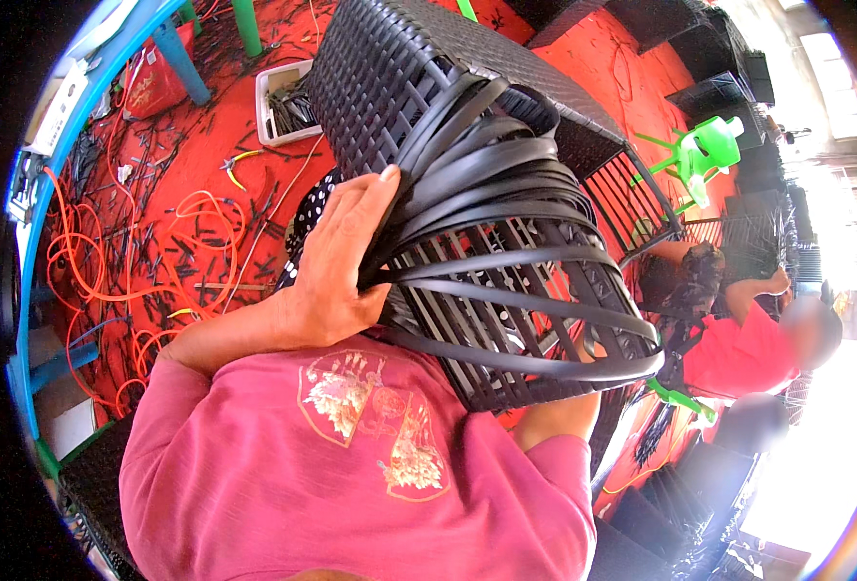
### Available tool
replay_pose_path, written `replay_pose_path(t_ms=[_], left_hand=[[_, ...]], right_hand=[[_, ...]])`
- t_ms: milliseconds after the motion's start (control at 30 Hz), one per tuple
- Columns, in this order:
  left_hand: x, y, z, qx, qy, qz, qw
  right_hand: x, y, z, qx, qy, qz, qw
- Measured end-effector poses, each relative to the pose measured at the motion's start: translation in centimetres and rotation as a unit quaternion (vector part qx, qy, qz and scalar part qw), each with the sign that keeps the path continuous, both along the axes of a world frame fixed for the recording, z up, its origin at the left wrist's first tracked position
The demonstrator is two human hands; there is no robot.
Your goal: The person sits on the floor and weaves a black plastic strip into the frame of a basket. They repeatedly thread the strip through the vertical ribs of the basket, pulling it tight to form a woven pattern. The person rotates the basket to continue the weaving process around the circumference.
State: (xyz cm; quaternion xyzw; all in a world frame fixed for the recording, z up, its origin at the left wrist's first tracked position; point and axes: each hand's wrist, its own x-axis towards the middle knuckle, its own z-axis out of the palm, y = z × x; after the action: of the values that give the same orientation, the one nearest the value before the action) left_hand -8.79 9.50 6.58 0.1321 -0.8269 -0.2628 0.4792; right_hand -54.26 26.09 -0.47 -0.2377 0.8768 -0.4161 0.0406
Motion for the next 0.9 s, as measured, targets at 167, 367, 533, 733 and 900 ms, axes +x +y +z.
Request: replay_pose_path(t_ms=[167, 367, 533, 733, 900], left_hand=[[0.4, 0.3, -0.2, 0.054, -0.036, -0.055, 0.996], [0.7, 0.1, -0.8, 0.061, -0.056, -0.093, 0.992], [0.8, 0.2, -0.5, 0.075, -0.061, -0.128, 0.987], [0.9, 0.2, -0.9, 0.08, -0.056, -0.146, 0.985], [1.1, 0.4, -1.2, 0.097, -0.051, -0.177, 0.978]], right_hand=[[-0.7, 1.0, 0.6, 0.09, 0.056, 0.013, 0.994], [6.0, -4.3, 10.0, 0.045, 0.012, 0.097, 0.994], [15.7, -9.7, 18.8, -0.093, -0.207, 0.321, 0.92], [22.6, -14.7, 19.1, -0.008, -0.374, 0.253, 0.892], [22.6, -16.5, 16.7, -0.046, -0.487, 0.255, 0.834]])
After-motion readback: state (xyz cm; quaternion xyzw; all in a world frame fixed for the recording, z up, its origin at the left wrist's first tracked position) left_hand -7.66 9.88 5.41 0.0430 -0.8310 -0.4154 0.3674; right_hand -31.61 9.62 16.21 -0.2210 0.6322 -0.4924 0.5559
